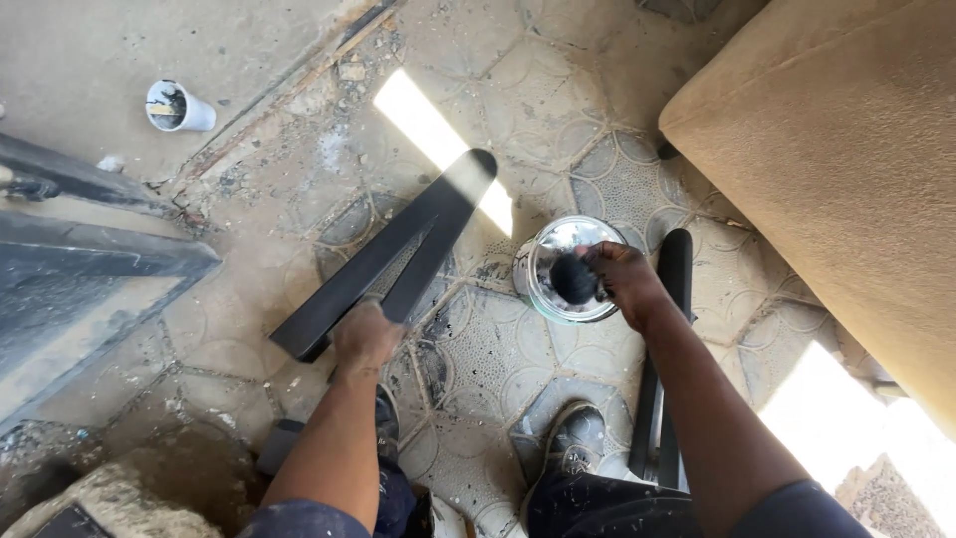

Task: The person sands a black furniture leg with a sanding block while sitting on the floor. They then dip a cloth into a paint can and apply black paint to the leg, wiping it down thoroughly.

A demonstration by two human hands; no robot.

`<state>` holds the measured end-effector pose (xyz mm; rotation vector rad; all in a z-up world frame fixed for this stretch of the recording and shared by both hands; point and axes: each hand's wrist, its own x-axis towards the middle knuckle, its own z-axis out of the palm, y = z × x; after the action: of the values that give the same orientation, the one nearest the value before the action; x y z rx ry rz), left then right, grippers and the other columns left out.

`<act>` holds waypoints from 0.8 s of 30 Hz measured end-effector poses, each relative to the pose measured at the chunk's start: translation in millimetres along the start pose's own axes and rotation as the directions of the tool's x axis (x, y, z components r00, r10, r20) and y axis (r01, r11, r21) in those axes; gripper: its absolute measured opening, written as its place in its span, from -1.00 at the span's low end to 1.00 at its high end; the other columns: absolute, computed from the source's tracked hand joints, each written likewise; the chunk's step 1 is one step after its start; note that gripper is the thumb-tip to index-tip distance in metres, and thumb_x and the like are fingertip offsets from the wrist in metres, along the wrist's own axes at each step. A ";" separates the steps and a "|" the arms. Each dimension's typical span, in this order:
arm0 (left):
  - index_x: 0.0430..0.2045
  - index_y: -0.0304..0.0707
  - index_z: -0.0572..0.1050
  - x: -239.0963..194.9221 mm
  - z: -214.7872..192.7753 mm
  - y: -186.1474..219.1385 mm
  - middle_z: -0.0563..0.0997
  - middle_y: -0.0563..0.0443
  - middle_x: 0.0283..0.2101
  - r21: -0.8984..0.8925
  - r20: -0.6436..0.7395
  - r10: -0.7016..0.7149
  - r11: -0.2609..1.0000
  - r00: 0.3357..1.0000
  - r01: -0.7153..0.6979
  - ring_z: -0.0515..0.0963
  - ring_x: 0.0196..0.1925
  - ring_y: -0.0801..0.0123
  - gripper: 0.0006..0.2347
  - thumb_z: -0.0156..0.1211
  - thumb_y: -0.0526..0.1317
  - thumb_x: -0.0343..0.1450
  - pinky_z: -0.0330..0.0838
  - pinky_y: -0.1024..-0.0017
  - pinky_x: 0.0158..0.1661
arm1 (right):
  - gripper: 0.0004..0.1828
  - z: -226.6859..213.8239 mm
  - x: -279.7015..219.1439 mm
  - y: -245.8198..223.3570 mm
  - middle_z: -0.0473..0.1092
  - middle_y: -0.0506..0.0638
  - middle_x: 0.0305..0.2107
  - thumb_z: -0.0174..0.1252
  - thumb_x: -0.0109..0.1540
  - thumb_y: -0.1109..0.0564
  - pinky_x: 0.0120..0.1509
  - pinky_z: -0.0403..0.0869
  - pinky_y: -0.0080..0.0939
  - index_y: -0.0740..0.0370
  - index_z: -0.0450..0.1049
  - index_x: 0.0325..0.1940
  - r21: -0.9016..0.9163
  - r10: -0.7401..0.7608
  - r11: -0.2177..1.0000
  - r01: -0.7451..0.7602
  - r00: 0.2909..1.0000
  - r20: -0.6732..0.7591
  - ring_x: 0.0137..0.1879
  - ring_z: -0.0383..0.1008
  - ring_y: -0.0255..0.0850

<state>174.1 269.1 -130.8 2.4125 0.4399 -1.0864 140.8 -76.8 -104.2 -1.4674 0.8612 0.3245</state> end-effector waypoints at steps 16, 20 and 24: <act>0.32 -0.51 0.24 -28.6 4.1 83.6 0.45 -0.48 0.20 -0.391 0.030 0.308 0.879 0.951 -0.273 0.50 0.21 -0.31 -0.32 0.28 -0.05 0.36 0.54 -0.23 0.04 | -0.80 58.1 11.1 79.4 0.56 -0.05 -0.42 0.11 0.22 -0.03 -0.04 0.56 0.03 0.02 0.49 -0.12 -1.000 -0.106 0.002 0.021 0.994 0.021 -0.08 0.63 -0.03; 0.25 -0.45 0.37 -62.8 -34.3 95.9 0.53 -0.38 0.16 -0.342 0.043 0.224 0.919 0.974 -0.196 0.50 0.24 -0.20 -0.34 0.30 0.05 0.33 0.49 -0.16 0.09 | -0.74 58.0 -4.5 46.5 0.60 0.01 -0.41 0.18 0.16 -0.10 -0.10 0.57 0.04 0.02 0.61 -0.20 -0.998 -0.141 0.056 0.031 0.990 0.023 -0.11 0.65 0.01; 0.12 -0.41 0.47 -104.3 -75.9 90.1 0.58 -0.35 0.12 -0.305 0.064 0.211 0.935 0.975 -0.182 0.54 0.23 -0.11 -0.43 0.24 0.08 0.35 0.49 -0.10 0.10 | -0.33 79.3 -89.1 -88.8 0.61 0.15 -0.25 0.01 0.18 -0.35 0.05 0.54 0.20 0.02 0.42 0.25 -0.975 -0.167 0.223 -0.003 0.985 -0.041 0.01 0.63 0.12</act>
<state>195.9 222.3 17.9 2.0803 0.2975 -0.9675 165.0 14.0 11.1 -2.7870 0.6461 0.7987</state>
